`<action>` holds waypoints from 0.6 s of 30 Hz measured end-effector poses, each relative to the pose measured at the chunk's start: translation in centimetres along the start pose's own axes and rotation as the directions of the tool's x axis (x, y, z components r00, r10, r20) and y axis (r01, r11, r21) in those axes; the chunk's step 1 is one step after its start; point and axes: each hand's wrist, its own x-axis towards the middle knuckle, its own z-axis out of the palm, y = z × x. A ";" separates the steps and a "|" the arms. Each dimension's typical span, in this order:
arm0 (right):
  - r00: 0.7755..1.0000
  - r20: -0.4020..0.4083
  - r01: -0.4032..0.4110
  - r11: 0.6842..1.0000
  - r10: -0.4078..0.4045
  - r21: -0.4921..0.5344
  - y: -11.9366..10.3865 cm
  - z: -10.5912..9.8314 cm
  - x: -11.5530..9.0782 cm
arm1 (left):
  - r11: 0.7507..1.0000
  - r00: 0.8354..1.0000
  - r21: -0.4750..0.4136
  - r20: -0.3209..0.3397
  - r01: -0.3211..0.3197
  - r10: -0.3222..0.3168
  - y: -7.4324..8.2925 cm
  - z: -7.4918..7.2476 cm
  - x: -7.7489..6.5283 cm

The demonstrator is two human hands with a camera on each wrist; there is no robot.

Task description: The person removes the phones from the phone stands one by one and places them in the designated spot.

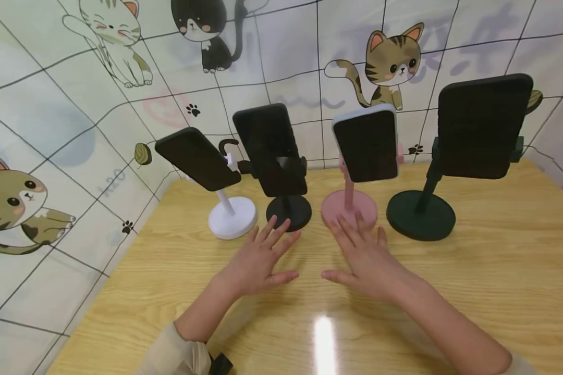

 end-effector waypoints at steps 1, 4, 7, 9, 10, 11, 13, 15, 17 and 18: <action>1.000 0.001 0.002 1.000 -0.002 0.003 0.0 0.1 0.0 | 1.000 1.000 -0.004 0.000 0.000 0.000 -0.1 0.1 -0.1; 1.000 0.006 0.011 1.000 -0.011 0.011 -0.2 0.4 0.2 | 1.000 1.000 -0.017 -0.004 0.000 0.000 -0.2 0.3 -0.3; 0.999 0.005 0.031 0.999 -0.032 0.038 -0.4 0.7 0.3 | 1.000 1.000 -0.030 -0.021 -0.003 0.002 -0.4 0.4 -0.5; 0.998 -0.010 0.057 0.997 -0.057 0.056 -0.6 0.9 0.5 | 0.999 0.999 -0.039 -0.044 -0.010 0.008 -0.5 0.5 -0.7; 0.997 -0.022 0.078 0.995 -0.076 0.061 -0.8 1.0 0.6 | 0.999 0.998 -0.042 -0.056 -0.012 0.009 -0.6 0.5 -0.9; 0.995 -0.037 0.096 0.993 -0.094 0.064 -0.9 1.1 0.7 | 0.999 0.998 -0.045 -0.067 -0.012 0.009 -0.7 0.5 -1.0; 0.988 -0.072 0.143 0.988 -0.138 0.063 -1.3 1.3 0.9 | 0.998 0.996 -0.053 -0.090 -0.014 0.009 -0.8 0.6 -1.3; 0.979 -0.106 0.182 0.982 -0.175 0.056 -1.6 1.5 1.1 | 0.998 0.994 -0.057 -0.106 -0.013 0.007 -0.9 0.7 -1.5; 0.972 -0.130 0.203 0.977 -0.194 0.060 -1.9 1.6 1.3 | 0.998 0.993 -0.067 -0.115 -0.011 0.003 -1.1 0.8 -1.7; 0.970 -0.137 0.209 0.976 -0.198 0.065 -2.1 1.6 1.4 | 0.997 0.993 -0.073 -0.119 -0.010 0.001 -1.1 0.8 -1.8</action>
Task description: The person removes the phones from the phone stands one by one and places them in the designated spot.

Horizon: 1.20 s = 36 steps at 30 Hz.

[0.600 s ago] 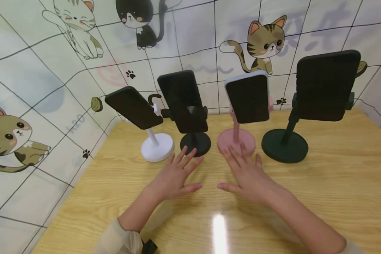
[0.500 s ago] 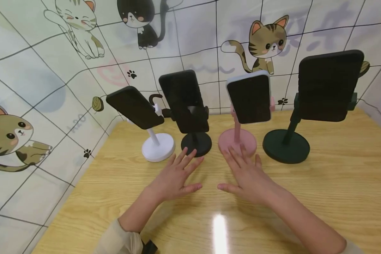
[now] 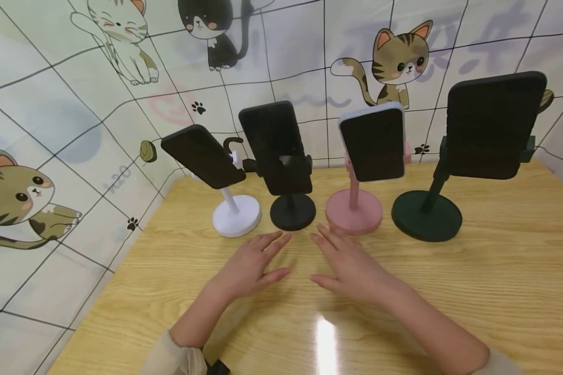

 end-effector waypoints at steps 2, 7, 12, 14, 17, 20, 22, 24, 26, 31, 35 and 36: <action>1.000 -0.008 -0.008 1.000 0.008 0.017 -0.2 0.1 0.2 | 1.000 1.000 -0.010 -0.004 0.007 -0.007 -0.2 0.1 -0.1; 0.999 -0.023 -0.023 0.998 0.024 0.057 -0.6 0.5 0.9 | 0.999 0.999 -0.038 -0.035 0.022 -0.023 -0.6 0.1 -0.4; 0.999 -0.029 -0.016 0.998 0.018 0.056 -1.0 0.9 1.5 | 0.996 0.997 -0.085 -0.064 0.035 -0.040 -0.9 0.1 -0.7; 0.999 -0.033 -0.015 0.998 0.017 0.056 -1.3 1.1 1.9 | 0.993 0.995 -0.107 -0.080 0.047 -0.056 -1.0 0.1 -0.9; 0.999 -0.049 -0.010 0.998 0.014 0.062 -1.7 1.2 2.5 | 0.990 0.991 -0.128 -0.109 0.066 -0.080 -1.2 0.0 -1.2; 0.998 -0.060 -0.014 0.997 0.018 0.080 -2.2 1.3 3.1 | 0.986 0.985 -0.146 -0.139 0.083 -0.104 -1.5 -0.1 -1.5; 0.998 -0.060 -0.019 0.995 0.024 0.096 -2.5 1.4 3.6 | 0.983 0.980 -0.161 -0.161 0.091 -0.118 -1.7 -0.2 -1.7; 0.998 -0.054 -0.025 0.993 0.032 0.118 -2.8 1.4 4.0 | 0.979 0.974 -0.178 -0.184 0.096 -0.129 -1.9 -0.3 -1.9; 0.999 -0.044 -0.026 0.990 0.032 0.137 -3.0 1.5 4.4 | 0.976 0.969 -0.189 -0.203 0.104 -0.143 -2.2 -0.4 -2.1; 0.999 -0.028 -0.030 0.985 0.036 0.170 -3.6 1.7 5.4 | 0.968 0.952 -0.215 -0.249 0.127 -0.180 -2.6 -0.6 -2.6; 0.998 -0.050 -0.021 0.979 0.032 0.204 -4.1 1.8 6.0 | 0.968 0.933 -0.217 -0.304 0.129 -0.192 -3.0 -0.6 -2.9; 0.998 -0.057 -0.018 0.978 0.031 0.210 -4.3 1.9 6.2 | 0.968 0.929 -0.215 -0.316 0.130 -0.195 -3.1 -0.6 -2.9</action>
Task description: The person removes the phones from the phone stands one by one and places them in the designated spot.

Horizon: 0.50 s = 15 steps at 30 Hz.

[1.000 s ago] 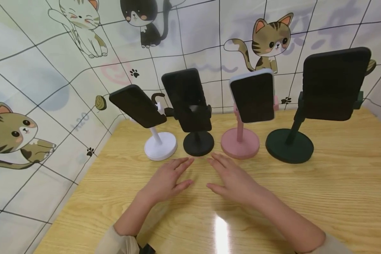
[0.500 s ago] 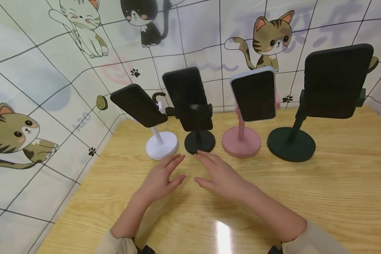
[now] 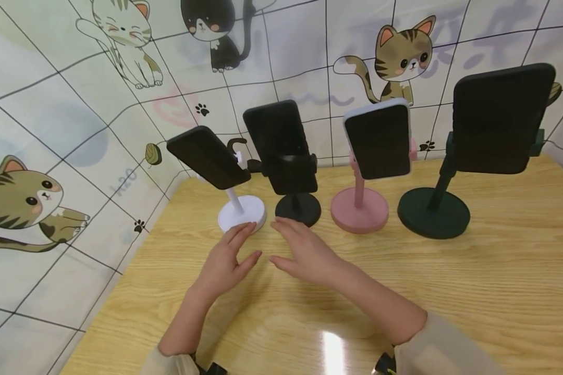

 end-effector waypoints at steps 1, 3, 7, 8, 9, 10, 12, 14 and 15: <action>1.000 -0.006 0.002 1.000 -0.001 0.007 -0.1 0.1 0.2 | 1.000 1.000 0.000 -0.012 0.004 -0.004 -0.1 0.0 0.0; 1.000 -0.020 0.002 1.000 -0.001 0.026 -0.2 0.3 0.5 | 1.000 0.999 0.007 -0.032 0.009 -0.008 -0.2 0.0 -0.1; 0.998 -0.061 0.013 0.999 -0.011 0.038 -0.5 0.8 1.3 | 1.000 0.998 0.010 -0.059 0.023 -0.022 -0.4 -0.1 0.0; 0.998 -0.070 0.012 0.999 -0.009 0.045 -0.6 0.9 1.5 | 1.000 0.997 0.011 -0.065 0.028 -0.027 -0.4 -0.1 0.0; 0.997 -0.077 0.010 0.998 -0.006 0.054 -0.7 1.0 1.7 | 0.999 0.997 0.008 -0.072 0.035 -0.035 -0.4 -0.2 0.1; 0.997 -0.079 0.007 0.998 -0.001 0.066 -0.8 1.1 1.9 | 0.999 0.996 0.005 -0.079 0.041 -0.041 -0.5 -0.2 0.1; 0.997 -0.078 -0.005 0.996 0.012 0.094 -1.0 1.2 2.3 | 0.998 0.994 -0.006 -0.091 0.055 -0.055 -0.5 -0.3 0.2; 0.997 -0.074 -0.017 0.993 0.026 0.118 -1.2 1.3 2.6 | 0.998 0.993 -0.023 -0.104 0.061 -0.063 -0.6 -0.4 0.3; 0.997 -0.073 -0.022 0.992 0.031 0.128 -1.2 1.4 2.7 | 0.997 0.992 -0.033 -0.109 0.064 -0.067 -0.6 -0.5 0.3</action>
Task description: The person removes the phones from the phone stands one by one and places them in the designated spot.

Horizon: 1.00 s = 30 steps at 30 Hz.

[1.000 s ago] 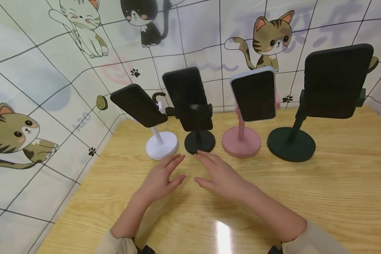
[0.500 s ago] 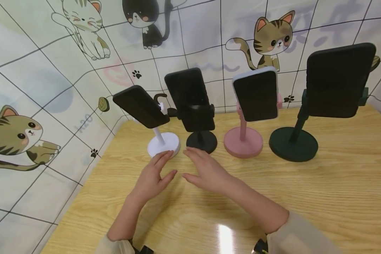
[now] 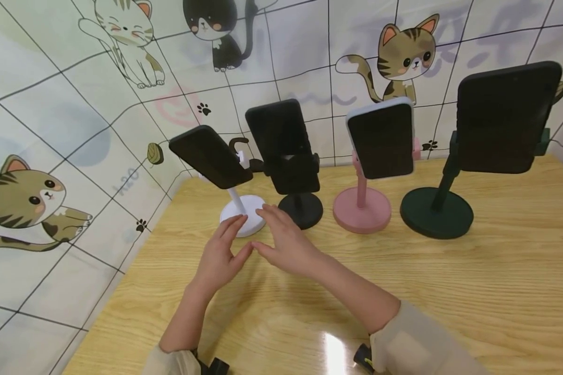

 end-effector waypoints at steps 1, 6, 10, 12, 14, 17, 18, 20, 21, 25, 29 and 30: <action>1.000 -0.002 -0.002 1.000 0.002 0.006 -0.1 0.0 0.1 | 1.000 1.000 -0.012 -0.004 0.003 -0.004 0.0 0.0 0.1; 0.999 -0.020 -0.030 0.998 0.031 0.047 -0.4 0.2 0.5 | 0.997 0.999 -0.066 -0.029 0.043 -0.045 -0.4 0.1 0.4; 0.998 -0.036 -0.054 0.993 0.058 0.105 -0.7 0.2 1.1 | 0.993 0.995 -0.096 -0.061 0.074 -0.080 -0.7 -0.1 0.6; 0.997 -0.038 -0.057 0.991 0.062 0.121 -0.8 0.1 1.4 | 0.989 0.993 -0.117 -0.071 0.090 -0.098 -0.9 -0.2 0.7; 0.997 -0.040 -0.059 0.990 0.065 0.126 -0.8 0.1 1.8 | 0.984 0.990 -0.143 -0.076 0.105 -0.117 -1.0 -0.4 0.8; 0.995 -0.040 -0.087 0.988 0.093 0.130 -1.0 -0.1 2.3 | 0.976 0.987 -0.174 -0.073 0.131 -0.146 -1.2 -0.8 0.9; 0.993 -0.040 -0.101 0.985 0.107 0.137 -1.0 -0.2 2.5 | 0.974 0.985 -0.182 -0.075 0.138 -0.154 -1.2 -0.8 1.0; 0.990 -0.037 -0.128 0.980 0.135 0.153 -1.2 -0.4 2.8 | 0.970 0.983 -0.196 -0.088 0.143 -0.163 -1.3 -1.0 1.1; 0.989 -0.034 -0.139 0.977 0.147 0.159 -1.3 -0.5 3.0 | 0.968 0.981 -0.205 -0.096 0.147 -0.169 -1.3 -1.1 1.2; 0.983 -0.019 -0.174 0.968 0.181 0.179 -1.7 -0.8 3.6 | 0.955 0.970 -0.244 -0.131 0.171 -0.207 -1.4 -1.3 1.4; 0.981 -0.010 -0.190 0.962 0.195 0.194 -2.1 -0.9 4.3 | 0.940 0.954 -0.273 -0.160 0.203 -0.252 -1.5 -1.6 1.6; 0.981 -0.012 -0.189 0.962 0.195 0.198 -2.2 -0.9 4.4 | 0.938 0.951 -0.279 -0.168 0.207 -0.260 -1.5 -1.7 1.7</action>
